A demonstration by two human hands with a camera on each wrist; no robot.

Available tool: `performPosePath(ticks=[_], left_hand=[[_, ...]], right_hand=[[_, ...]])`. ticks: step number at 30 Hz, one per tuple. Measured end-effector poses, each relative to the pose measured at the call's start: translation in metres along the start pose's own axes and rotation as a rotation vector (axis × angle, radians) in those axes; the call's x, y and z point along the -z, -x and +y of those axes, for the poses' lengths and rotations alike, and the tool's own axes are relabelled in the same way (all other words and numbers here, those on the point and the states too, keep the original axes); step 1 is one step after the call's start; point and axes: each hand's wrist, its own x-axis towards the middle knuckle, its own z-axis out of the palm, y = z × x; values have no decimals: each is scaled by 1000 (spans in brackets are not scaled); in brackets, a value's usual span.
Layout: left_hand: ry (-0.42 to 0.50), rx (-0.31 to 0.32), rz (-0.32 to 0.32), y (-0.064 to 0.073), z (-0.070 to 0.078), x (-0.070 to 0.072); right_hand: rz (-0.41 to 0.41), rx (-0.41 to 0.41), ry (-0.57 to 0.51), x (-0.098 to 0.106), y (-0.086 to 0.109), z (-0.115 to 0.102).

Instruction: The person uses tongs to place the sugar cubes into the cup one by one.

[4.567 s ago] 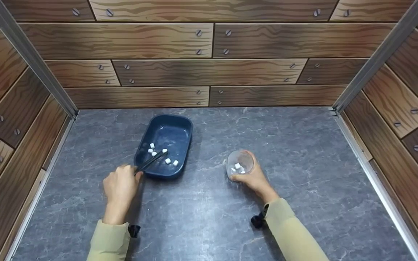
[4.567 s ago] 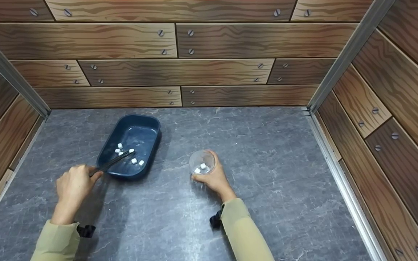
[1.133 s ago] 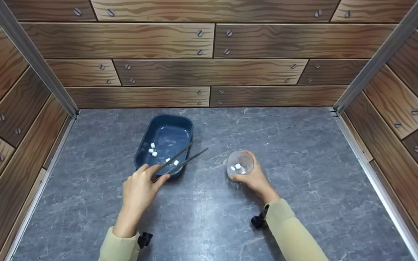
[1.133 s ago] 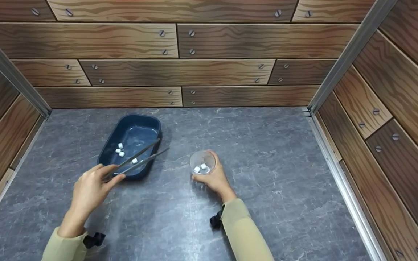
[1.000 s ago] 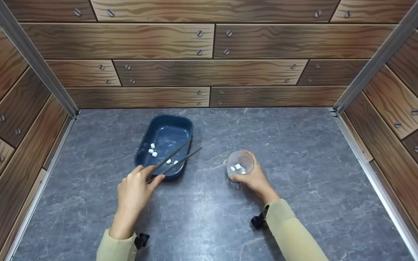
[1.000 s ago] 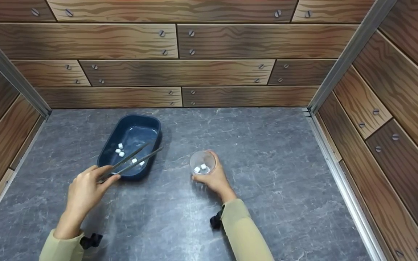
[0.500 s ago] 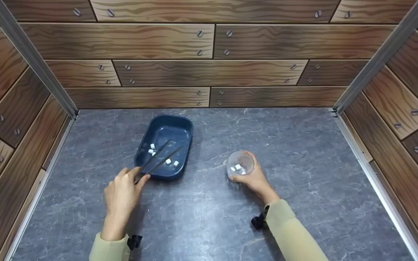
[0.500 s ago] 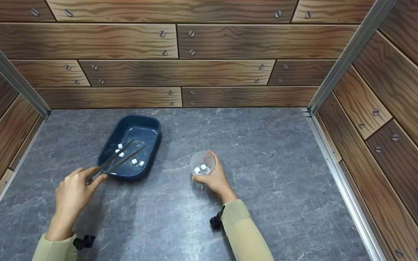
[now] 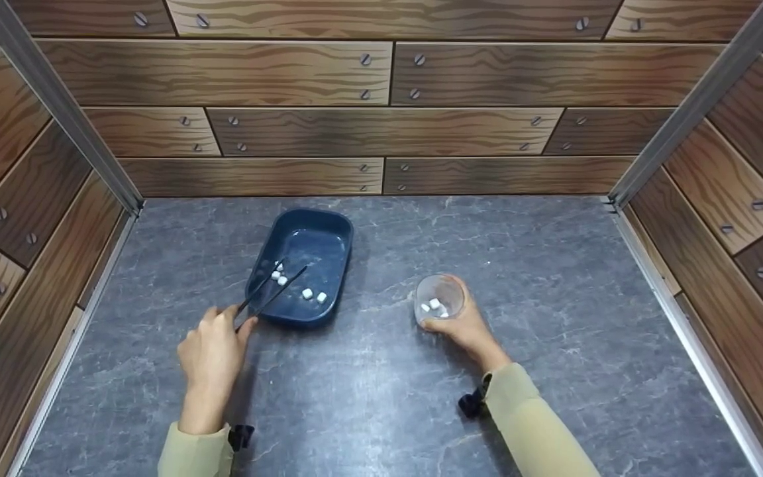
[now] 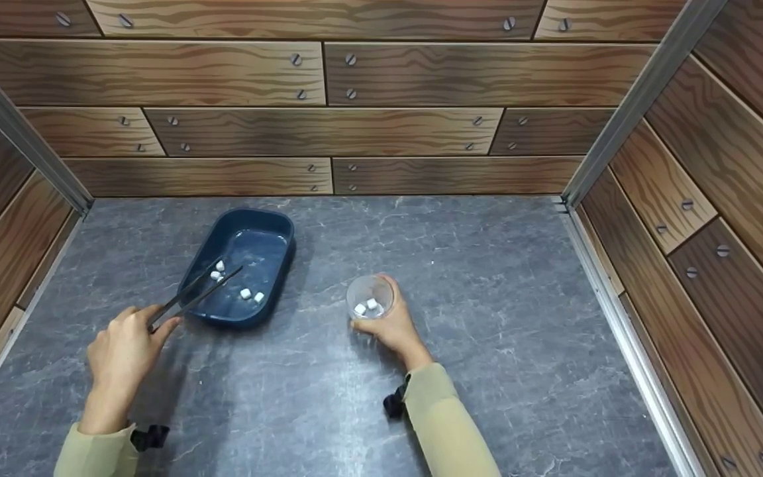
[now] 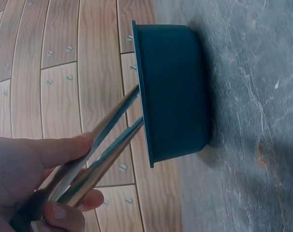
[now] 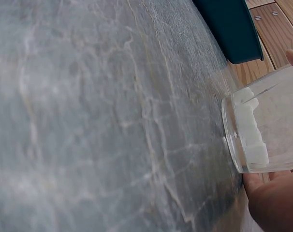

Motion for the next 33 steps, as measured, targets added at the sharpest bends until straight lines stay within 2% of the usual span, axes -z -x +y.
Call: performPosePath(ticks=[4, 12, 15, 22, 33], left_hand=[[-12, 26, -30, -4, -1, 0], [-27, 34, -42, -14, -2, -2], [-46, 41, -48, -17, -2, -4], [-77, 68, -83, -22, 1, -8], [-89, 86, -124, -25, 5, -11]], right_hand=[[-16, -25, 12, -1, 9, -21], [-22, -53, 43, -1, 10, -24], [-21, -41, 45, -1, 8, -21], [0, -32, 16, 2, -6, 11], [21, 12, 22, 1, -7, 16]])
